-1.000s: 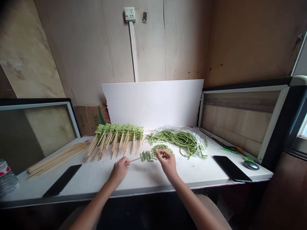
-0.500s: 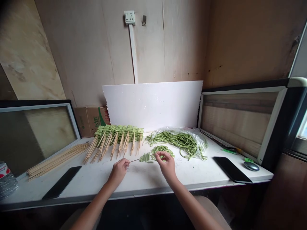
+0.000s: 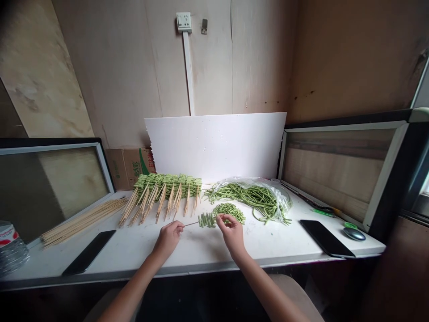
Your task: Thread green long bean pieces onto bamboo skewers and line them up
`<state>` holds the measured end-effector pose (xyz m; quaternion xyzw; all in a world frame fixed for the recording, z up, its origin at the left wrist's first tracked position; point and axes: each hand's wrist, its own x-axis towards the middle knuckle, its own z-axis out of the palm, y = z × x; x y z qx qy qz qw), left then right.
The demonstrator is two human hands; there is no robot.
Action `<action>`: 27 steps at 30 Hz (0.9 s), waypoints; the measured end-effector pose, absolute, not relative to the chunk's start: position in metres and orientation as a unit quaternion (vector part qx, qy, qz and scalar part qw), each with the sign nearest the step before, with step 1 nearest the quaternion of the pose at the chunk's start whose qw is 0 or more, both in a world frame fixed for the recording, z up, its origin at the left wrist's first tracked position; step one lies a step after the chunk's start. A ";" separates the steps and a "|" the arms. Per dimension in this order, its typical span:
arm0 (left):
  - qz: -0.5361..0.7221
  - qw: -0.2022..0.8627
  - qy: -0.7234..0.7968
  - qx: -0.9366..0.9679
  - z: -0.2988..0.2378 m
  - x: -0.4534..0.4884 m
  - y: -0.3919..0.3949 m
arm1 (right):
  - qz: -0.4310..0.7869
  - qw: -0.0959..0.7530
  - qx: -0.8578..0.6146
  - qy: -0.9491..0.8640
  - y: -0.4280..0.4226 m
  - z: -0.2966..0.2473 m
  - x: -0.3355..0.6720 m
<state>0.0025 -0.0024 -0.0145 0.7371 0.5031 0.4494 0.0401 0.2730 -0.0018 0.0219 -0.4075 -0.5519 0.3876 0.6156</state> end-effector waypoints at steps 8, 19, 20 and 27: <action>0.462 0.000 0.503 0.730 -0.022 0.008 -0.005 | 0.387 0.624 -0.414 -0.538 -0.004 0.021 0.272; 0.457 0.028 0.524 0.718 -0.019 0.009 -0.001 | 0.412 0.605 -0.412 -0.543 -0.005 0.025 0.269; 0.459 0.032 0.526 0.715 -0.018 0.007 -0.001 | 0.411 0.599 -0.416 -0.547 -0.002 0.024 0.271; 0.473 0.050 0.555 0.682 -0.014 0.000 0.002 | 0.144 0.457 -0.478 -0.736 0.021 0.003 0.279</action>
